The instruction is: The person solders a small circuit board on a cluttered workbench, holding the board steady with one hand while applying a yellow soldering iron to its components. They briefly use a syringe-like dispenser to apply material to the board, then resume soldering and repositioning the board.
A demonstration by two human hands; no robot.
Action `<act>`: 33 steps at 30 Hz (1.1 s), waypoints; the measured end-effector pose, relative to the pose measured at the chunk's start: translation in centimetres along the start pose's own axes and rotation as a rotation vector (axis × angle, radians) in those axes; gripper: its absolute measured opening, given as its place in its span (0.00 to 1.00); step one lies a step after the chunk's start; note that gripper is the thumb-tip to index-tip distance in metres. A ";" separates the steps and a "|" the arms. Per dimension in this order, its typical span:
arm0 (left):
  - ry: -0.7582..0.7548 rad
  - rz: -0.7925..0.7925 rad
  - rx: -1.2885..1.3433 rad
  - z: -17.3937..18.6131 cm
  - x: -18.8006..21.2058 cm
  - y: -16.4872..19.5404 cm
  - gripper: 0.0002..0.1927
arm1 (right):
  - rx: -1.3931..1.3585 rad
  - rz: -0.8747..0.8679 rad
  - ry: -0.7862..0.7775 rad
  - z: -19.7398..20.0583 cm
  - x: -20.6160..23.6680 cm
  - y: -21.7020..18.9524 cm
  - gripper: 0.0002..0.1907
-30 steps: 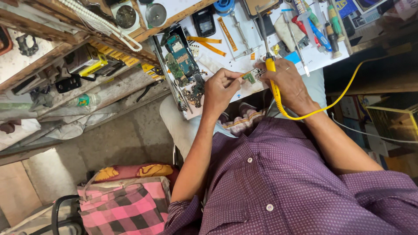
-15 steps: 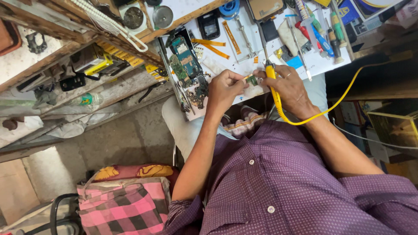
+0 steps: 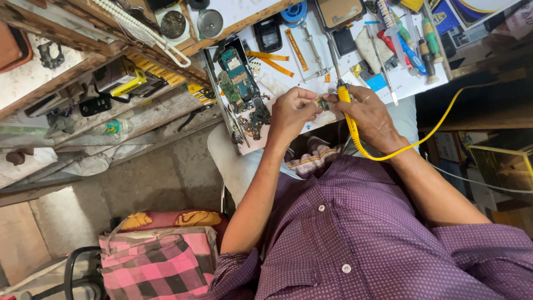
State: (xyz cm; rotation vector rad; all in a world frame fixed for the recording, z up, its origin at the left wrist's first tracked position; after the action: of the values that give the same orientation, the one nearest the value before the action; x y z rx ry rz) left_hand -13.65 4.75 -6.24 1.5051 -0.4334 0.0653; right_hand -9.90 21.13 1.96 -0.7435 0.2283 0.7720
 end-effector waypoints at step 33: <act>0.060 -0.002 -0.012 1.0 -0.1 -0.5 0.12 | -0.087 -0.090 0.051 0.7 -0.2 0.2 0.17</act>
State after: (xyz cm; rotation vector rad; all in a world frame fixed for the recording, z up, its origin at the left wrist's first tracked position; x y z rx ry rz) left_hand -13.80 3.70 -6.74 1.4877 -0.3837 0.1060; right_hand -10.24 21.58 2.52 -0.8508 0.2072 0.6806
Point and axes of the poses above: each hand's wrist, its own x-axis away from the middle knuckle, its own z-axis out of the back of the hand, y = z × x, the point moved 9 cm from there along -x, towards the middle knuckle, and after that the axes turned 6 degrees about -y, right-handed, at the moved point
